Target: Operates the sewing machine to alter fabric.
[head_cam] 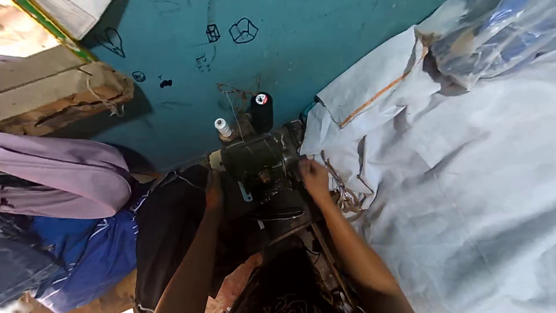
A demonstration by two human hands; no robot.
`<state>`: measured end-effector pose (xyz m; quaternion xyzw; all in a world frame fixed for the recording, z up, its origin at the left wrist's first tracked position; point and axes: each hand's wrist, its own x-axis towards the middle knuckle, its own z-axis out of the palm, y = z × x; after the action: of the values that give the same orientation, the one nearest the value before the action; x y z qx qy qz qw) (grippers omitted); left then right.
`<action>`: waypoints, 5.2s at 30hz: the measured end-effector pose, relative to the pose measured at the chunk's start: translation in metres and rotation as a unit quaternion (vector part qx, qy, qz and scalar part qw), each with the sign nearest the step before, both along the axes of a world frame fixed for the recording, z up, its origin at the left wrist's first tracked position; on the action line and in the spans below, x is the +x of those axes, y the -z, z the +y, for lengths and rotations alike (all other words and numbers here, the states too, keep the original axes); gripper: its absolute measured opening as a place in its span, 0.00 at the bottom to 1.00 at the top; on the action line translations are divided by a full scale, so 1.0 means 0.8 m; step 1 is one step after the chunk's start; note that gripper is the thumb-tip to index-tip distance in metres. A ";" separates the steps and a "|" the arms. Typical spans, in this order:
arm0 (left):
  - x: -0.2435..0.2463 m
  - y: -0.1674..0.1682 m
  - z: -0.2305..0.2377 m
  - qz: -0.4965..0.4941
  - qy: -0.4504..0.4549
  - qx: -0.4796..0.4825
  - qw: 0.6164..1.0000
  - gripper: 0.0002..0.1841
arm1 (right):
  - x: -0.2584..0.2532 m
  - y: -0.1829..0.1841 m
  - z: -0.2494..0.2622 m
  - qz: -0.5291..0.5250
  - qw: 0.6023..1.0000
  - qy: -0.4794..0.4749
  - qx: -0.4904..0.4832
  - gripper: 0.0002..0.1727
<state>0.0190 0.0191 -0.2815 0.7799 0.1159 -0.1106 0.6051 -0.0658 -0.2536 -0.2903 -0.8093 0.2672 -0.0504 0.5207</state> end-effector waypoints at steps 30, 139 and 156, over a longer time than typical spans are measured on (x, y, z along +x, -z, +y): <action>-0.039 -0.025 -0.002 0.043 -0.132 -0.074 0.988 0.21 | 0.057 0.041 -0.083 0.143 0.980 -0.067 0.123 0.42; -0.167 -0.001 0.180 -0.201 -0.142 0.111 0.963 0.16 | -0.109 0.002 0.178 0.007 0.952 -0.292 -0.091 0.17; -0.140 0.048 0.197 0.043 -0.056 0.337 0.939 0.48 | -0.081 -0.053 0.213 0.284 0.887 -0.362 -0.035 0.25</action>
<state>-0.0929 0.1768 -0.3198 0.9249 0.2160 -0.0647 0.3062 -0.1307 -0.0835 -0.2477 -0.8472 0.0904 0.3642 0.3761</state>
